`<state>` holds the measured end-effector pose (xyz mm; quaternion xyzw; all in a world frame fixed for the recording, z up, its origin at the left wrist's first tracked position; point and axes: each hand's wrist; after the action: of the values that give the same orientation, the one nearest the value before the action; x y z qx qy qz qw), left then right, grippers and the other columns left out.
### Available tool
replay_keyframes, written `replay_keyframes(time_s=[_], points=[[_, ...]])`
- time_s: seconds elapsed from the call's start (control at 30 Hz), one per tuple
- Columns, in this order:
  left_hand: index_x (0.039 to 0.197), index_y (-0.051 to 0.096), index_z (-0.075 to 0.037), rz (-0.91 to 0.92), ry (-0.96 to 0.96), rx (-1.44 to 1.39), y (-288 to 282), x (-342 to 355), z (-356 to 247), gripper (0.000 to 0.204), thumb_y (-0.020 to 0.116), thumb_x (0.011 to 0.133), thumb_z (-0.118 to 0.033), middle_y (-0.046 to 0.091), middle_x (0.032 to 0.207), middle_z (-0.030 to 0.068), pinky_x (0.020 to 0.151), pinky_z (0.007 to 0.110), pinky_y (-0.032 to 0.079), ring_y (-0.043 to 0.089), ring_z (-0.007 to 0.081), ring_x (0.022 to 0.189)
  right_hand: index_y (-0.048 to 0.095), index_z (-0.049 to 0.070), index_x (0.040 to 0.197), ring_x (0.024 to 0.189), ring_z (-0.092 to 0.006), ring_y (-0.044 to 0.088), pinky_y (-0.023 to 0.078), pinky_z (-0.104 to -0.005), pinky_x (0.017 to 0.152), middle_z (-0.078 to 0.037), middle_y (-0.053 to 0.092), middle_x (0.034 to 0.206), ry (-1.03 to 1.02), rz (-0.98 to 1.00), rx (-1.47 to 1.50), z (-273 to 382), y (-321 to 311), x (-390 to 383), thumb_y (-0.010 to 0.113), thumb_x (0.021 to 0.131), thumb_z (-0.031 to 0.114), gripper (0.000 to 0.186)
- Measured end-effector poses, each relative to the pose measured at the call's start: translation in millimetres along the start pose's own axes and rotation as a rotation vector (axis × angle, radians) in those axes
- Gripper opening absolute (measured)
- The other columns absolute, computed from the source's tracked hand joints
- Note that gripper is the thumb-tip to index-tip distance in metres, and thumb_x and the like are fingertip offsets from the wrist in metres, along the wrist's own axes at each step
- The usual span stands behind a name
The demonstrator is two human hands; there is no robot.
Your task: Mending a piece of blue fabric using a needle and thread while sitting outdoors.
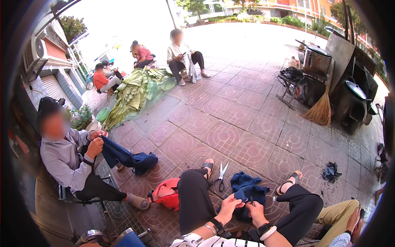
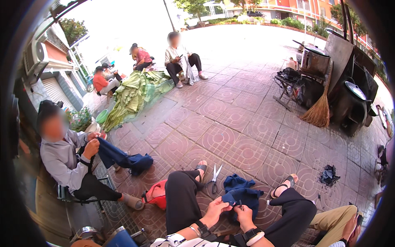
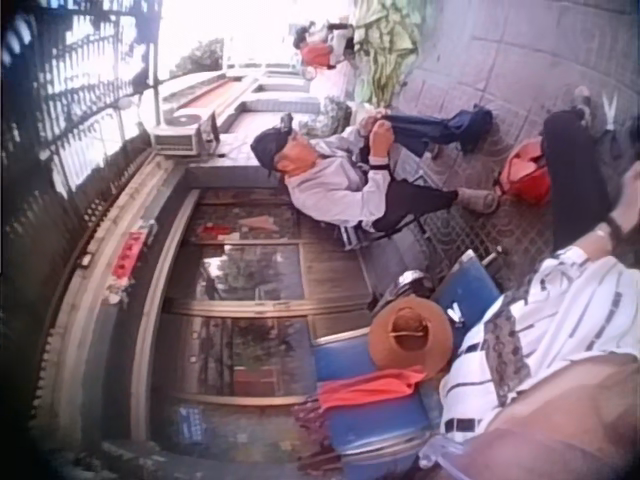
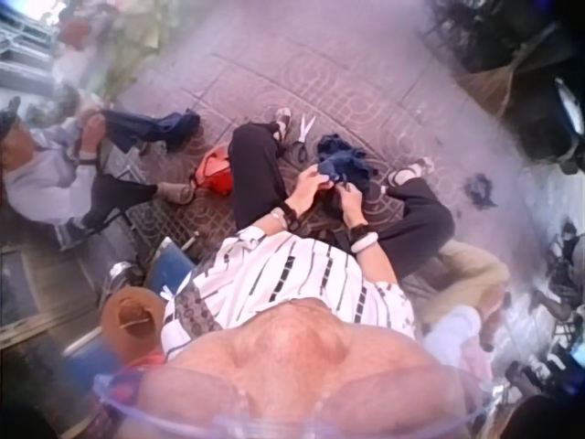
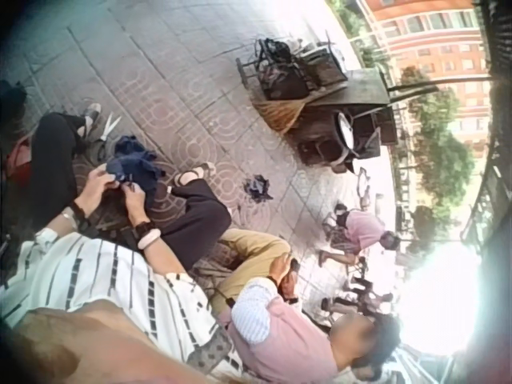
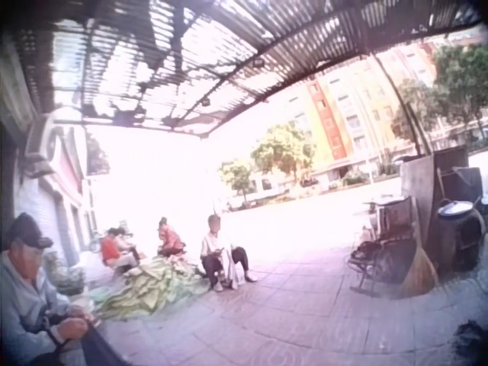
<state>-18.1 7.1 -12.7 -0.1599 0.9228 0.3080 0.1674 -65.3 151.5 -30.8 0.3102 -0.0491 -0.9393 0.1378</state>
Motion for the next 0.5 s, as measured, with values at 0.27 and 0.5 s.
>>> replay_keyframes(time_s=[0.27,0.5], points=[[0.112,0.056,0.002,0.044,0.052,-0.037,1,0,-6,0.026,0.056,0.086,-0.001,0.065,0.103,0.0116,0.083,0.026,0.05,0.063,0.0166,0.088,0.057,0.007,0.094,0.043,-0.0059,0.036,0.029,-0.0232,0.04,-0.001,0.056,0.069,0.014,0.017,0.09,14,-5,-5,0.062,0.083,0.008,0.012],[0.114,0.054,0.003,0.083,0.024,-0.09,13,-5,-25,0.027,0.053,0.087,0.0,0.063,0.106,0.0122,0.087,0.027,0.049,0.063,0.0191,0.097,0.056,0.007,0.098,0.041,-0.0056,0.033,0.027,-0.0233,0.042,-0.002,0.06,0.074,0.132,0.098,0.241,43,-5,-13,0.062,0.082,0.007,0.017]])
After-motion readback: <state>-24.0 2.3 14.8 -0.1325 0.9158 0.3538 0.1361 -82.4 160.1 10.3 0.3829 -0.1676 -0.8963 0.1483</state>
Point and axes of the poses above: each hand's wrist, its own x-axis towards the middle knuckle, its own y-axis out of the palm, z = x × y
